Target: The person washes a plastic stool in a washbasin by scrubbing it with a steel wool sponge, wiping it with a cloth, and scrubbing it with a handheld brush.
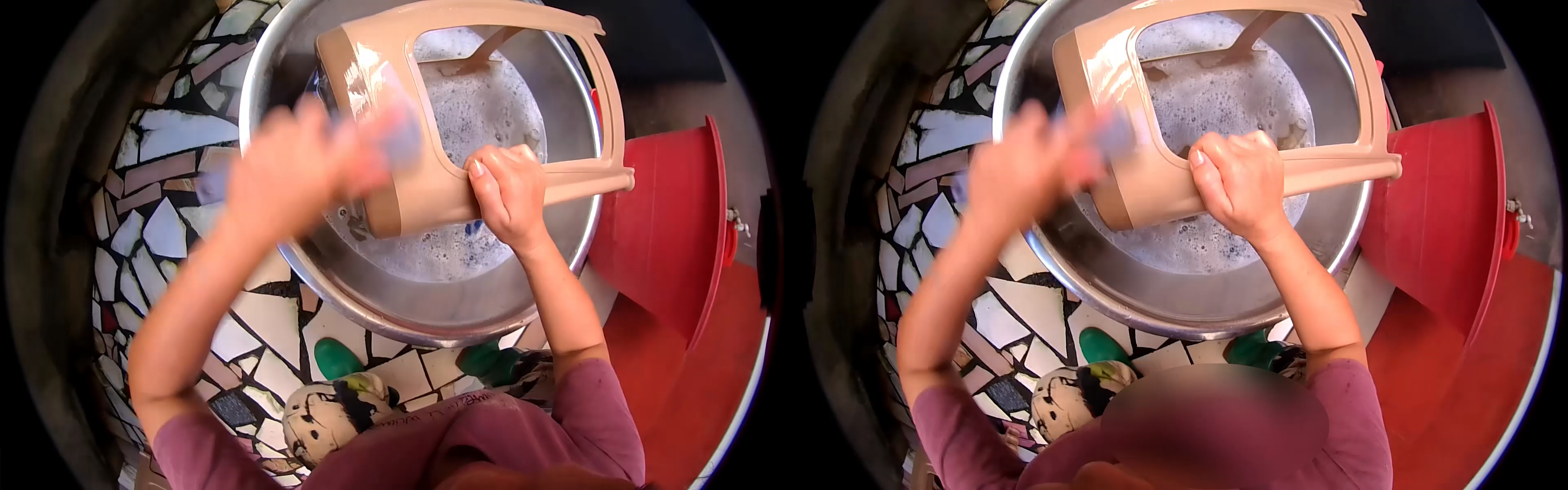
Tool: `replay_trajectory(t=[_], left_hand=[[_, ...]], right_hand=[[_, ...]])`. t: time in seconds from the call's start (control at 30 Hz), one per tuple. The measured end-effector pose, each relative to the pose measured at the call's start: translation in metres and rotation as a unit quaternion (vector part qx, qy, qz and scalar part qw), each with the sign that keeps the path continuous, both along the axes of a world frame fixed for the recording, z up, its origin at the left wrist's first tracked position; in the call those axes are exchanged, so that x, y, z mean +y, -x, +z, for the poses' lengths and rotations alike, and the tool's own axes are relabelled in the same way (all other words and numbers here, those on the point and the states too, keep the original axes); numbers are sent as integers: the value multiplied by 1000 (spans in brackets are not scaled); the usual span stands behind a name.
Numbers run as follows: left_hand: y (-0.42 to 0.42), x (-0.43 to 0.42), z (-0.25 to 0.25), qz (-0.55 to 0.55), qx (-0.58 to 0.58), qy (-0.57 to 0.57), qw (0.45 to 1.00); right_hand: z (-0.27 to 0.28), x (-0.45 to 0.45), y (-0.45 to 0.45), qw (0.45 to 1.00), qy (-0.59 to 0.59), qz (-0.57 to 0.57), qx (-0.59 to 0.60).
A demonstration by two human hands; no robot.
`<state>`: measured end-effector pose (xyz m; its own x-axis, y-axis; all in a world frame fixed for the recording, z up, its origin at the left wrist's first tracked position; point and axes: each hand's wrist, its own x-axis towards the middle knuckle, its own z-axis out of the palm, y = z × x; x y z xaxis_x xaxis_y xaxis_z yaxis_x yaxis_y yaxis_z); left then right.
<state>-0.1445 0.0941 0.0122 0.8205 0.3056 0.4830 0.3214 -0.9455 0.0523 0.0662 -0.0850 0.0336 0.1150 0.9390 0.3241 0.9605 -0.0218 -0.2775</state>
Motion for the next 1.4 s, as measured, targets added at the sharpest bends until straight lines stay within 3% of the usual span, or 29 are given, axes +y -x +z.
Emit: replay_trajectory(t=[0.03,0.13,0.23,0.37,0.43,0.47,0.5,0.57,0.7,0.77,0.8,0.83,1.0,1.07,1.1,1.13,1.27,1.4], left_hand=[[-14,18,4,106,13,22,994],[-17,6,9,80,2,41,996],[24,-73,-7,-71,-24,-39,996],[27,-62,-19,-136,8,-50,989],[19,-41,3,-32,-34,-3,999],[12,-21,11,66,-38,-45,996],[6,5,3,92,-34,-39,994],[-5,17,-1,113,-32,-10,993],[1,-62,7,-48,-5,-45,998],[12,-61,-6,-31,0,-9,999],[16,-61,-3,41,37,45,997],[14,-58,-9,88,-11,37,995],[25,-81,14,23,-92,77,993],[27,-84,34,60,-79,83,992],[26,-83,39,96,-66,88,989],[23,-73,36,109,-98,59,988],[17,-36,30,178,-51,125,975],[6,-54,40,210,-43,173,961]], right_hand=[[3,1,-1,1000,-5,-4,5],[2,0,-2,1000,-20,-2,2],[0,2,3,998,-34,-22,39],[-4,6,3,999,-35,-11,5],[-3,7,6,999,-43,-13,2],[-3,6,6,999,-48,-15,2],[-4,1,7,999,-41,-9,5],[-2,4,0,999,-45,3,0],[-3,29,-16,1000,-4,-10,-27],[-5,35,-12,999,4,-4,-36],[-2,35,-9,999,6,-8,-36],[2,34,-3,997,56,-9,-50],[35,14,9,982,178,14,-69],[53,17,8,978,190,31,-75],[57,28,6,986,155,56,-39],[64,43,5,981,185,53,-37],[70,116,0,972,226,55,-45],[53,197,-25,953,261,99,-114]])
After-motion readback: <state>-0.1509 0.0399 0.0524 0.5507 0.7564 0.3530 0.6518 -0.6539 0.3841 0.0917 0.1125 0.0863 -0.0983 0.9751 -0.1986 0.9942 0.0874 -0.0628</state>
